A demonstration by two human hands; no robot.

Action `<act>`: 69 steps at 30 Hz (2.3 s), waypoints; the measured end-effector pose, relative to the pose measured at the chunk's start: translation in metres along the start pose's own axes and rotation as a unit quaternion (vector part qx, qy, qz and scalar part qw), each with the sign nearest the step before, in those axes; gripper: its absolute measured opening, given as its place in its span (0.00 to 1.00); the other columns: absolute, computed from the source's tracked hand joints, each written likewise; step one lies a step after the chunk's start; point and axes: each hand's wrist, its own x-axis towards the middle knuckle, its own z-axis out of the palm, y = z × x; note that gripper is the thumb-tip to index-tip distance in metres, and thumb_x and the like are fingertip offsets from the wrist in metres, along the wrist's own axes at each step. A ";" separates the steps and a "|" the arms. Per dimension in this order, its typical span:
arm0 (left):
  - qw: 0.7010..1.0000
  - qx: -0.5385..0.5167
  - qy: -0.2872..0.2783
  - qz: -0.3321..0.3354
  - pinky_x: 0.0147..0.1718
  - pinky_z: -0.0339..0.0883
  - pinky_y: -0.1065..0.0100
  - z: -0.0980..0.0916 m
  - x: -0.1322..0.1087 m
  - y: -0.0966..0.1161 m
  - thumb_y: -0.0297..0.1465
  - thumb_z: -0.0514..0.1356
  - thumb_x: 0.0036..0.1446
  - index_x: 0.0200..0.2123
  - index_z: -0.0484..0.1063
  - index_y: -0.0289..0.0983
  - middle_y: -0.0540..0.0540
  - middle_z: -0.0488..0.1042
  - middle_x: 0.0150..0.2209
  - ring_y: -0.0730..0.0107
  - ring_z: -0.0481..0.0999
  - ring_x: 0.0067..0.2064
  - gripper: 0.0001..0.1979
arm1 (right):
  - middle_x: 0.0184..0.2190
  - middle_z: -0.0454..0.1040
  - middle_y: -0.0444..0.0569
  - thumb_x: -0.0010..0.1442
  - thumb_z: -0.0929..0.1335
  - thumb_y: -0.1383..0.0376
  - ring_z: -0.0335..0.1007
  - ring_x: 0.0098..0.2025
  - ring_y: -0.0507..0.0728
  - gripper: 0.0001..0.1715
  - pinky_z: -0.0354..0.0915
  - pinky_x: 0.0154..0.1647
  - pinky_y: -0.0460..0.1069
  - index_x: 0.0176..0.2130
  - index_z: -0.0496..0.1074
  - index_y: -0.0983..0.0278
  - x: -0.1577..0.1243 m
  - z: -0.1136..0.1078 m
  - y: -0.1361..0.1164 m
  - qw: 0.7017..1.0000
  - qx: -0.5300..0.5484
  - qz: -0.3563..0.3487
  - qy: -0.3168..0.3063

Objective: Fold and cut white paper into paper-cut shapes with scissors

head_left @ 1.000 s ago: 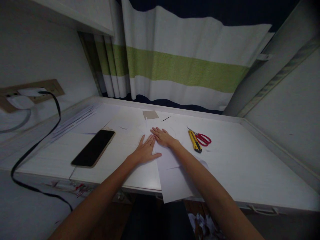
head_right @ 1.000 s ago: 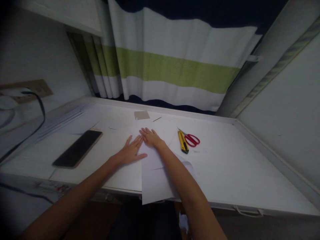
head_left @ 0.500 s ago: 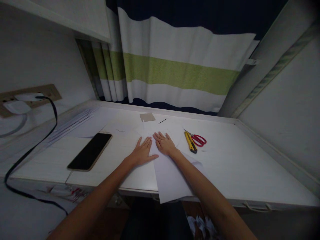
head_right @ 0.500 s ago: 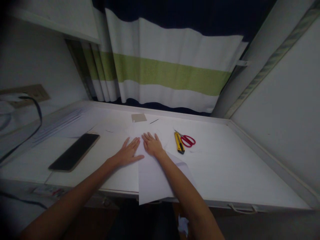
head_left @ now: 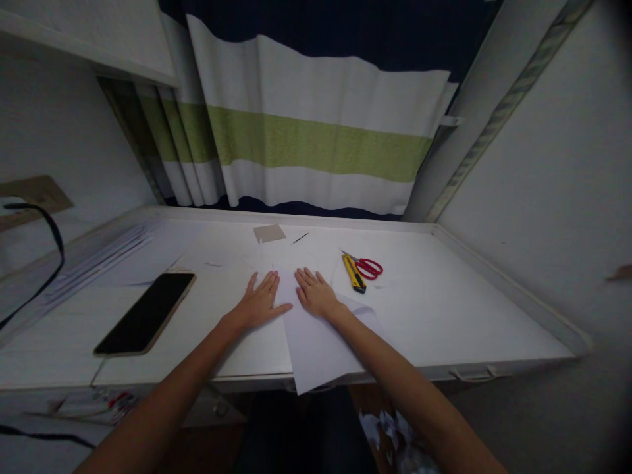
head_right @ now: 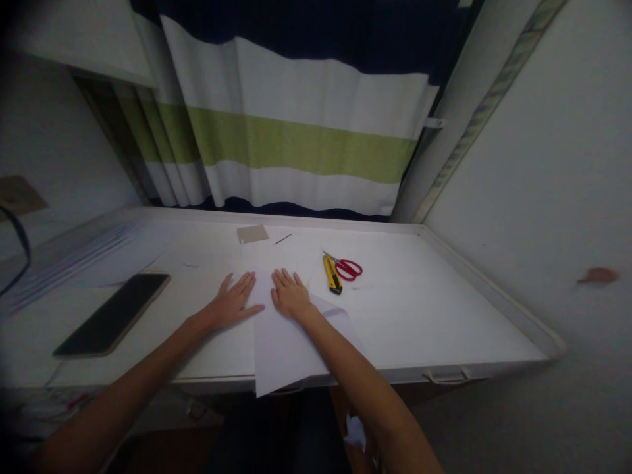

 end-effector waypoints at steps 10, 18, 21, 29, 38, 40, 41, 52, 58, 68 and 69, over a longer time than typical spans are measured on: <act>1.000 0.001 -0.025 -0.014 0.54 0.23 0.52 -0.003 0.001 0.001 0.53 0.37 0.50 0.57 0.46 0.27 0.34 0.45 0.59 0.57 0.44 0.60 0.41 | 0.59 0.48 0.54 0.60 0.51 0.63 0.36 0.61 0.55 0.29 0.40 0.59 0.55 0.58 0.47 0.72 -0.054 -0.015 0.033 1.000 0.014 0.005 -0.009; 1.000 0.012 -0.027 -0.008 0.53 0.21 0.51 -0.002 0.002 -0.001 0.53 0.36 0.51 0.57 0.47 0.27 0.35 0.45 0.59 0.57 0.43 0.60 0.40 | 0.58 0.48 0.57 0.60 0.51 0.64 0.38 0.61 0.56 0.29 0.42 0.58 0.54 0.58 0.47 0.75 -0.105 -0.027 0.062 1.000 -0.018 0.010 -0.016; 0.999 0.014 -0.032 -0.010 0.53 0.21 0.48 -0.002 0.002 -0.002 0.53 0.36 0.51 0.57 0.47 0.27 0.35 0.45 0.59 0.56 0.43 0.60 0.40 | 0.59 0.46 0.57 0.60 0.51 0.64 0.38 0.61 0.56 0.29 0.44 0.58 0.55 0.58 0.46 0.74 -0.117 -0.035 0.065 0.999 -0.019 0.025 -0.029; 0.998 0.013 -0.063 -0.014 0.51 0.22 0.43 -0.011 0.003 0.003 0.52 0.36 0.51 0.58 0.46 0.28 0.35 0.43 0.59 0.52 0.44 0.60 0.40 | 0.58 0.47 0.59 0.60 0.50 0.63 0.39 0.60 0.58 0.29 0.40 0.59 0.56 0.57 0.49 0.77 -0.096 -0.031 0.028 0.998 -0.017 0.052 0.024; 0.994 0.020 -0.052 0.091 0.52 0.27 0.44 -0.032 0.011 0.046 0.40 0.39 0.56 0.58 0.42 0.32 0.38 0.41 0.60 0.58 0.40 0.60 0.29 | 0.58 0.47 0.60 0.58 0.53 0.62 0.39 0.60 0.59 0.31 0.43 0.58 0.53 0.57 0.49 0.79 -0.090 -0.013 0.009 0.994 0.043 0.095 0.043; 0.988 -0.006 -0.034 0.149 0.55 0.31 0.52 -0.030 0.018 0.073 0.36 0.36 0.58 0.58 0.44 0.34 0.42 0.43 0.60 0.66 0.40 0.61 0.25 | 0.58 0.47 0.60 0.58 0.53 0.63 0.39 0.60 0.59 0.31 0.43 0.58 0.53 0.57 0.49 0.79 -0.091 -0.014 0.010 0.994 0.043 0.092 0.044; 0.985 -0.022 -0.032 0.170 0.56 0.34 0.57 -0.028 0.022 0.085 0.35 0.35 0.59 0.58 0.45 0.34 0.43 0.44 0.60 0.69 0.41 0.60 0.25 | 0.58 0.48 0.60 0.58 0.53 0.63 0.40 0.60 0.59 0.31 0.43 0.58 0.53 0.57 0.49 0.79 -0.091 -0.014 0.011 0.994 0.042 0.091 0.042; 0.995 -0.053 -0.035 0.073 0.55 0.45 0.64 -0.002 0.040 0.066 0.38 0.33 0.59 0.56 0.50 0.30 0.41 0.49 0.58 0.68 0.47 0.59 0.27 | 0.58 0.46 0.60 0.58 0.53 0.63 0.38 0.60 0.59 0.31 0.43 0.59 0.53 0.57 0.50 0.78 -0.092 -0.008 0.017 0.996 0.027 0.074 0.050; 0.999 -0.021 -0.039 -0.004 0.54 0.42 0.57 -0.006 0.043 0.004 0.38 0.30 0.58 0.57 0.47 0.30 0.41 0.48 0.58 0.66 0.48 0.59 0.28 | 0.59 0.45 0.59 0.58 0.53 0.63 0.38 0.61 0.58 0.31 0.42 0.59 0.53 0.57 0.49 0.78 -0.094 -0.007 0.018 0.995 0.031 0.076 0.052; 0.999 0.039 -0.021 -0.031 0.54 0.37 0.52 -0.006 0.048 -0.017 0.36 0.34 0.58 0.56 0.50 0.34 0.42 0.50 0.58 0.65 0.51 0.58 0.26 | 0.59 0.45 0.59 0.59 0.52 0.61 0.38 0.61 0.58 0.32 0.41 0.59 0.53 0.57 0.48 0.77 -0.108 -0.012 0.023 0.990 0.020 0.131 0.041; 0.998 0.043 -0.019 -0.031 0.54 0.36 0.52 -0.006 0.048 -0.016 0.36 0.34 0.58 0.56 0.51 0.34 0.42 0.50 0.58 0.65 0.51 0.58 0.25 | 0.59 0.45 0.59 0.59 0.52 0.61 0.38 0.60 0.58 0.32 0.41 0.59 0.53 0.57 0.48 0.78 -0.115 -0.014 0.027 0.988 0.015 0.147 0.038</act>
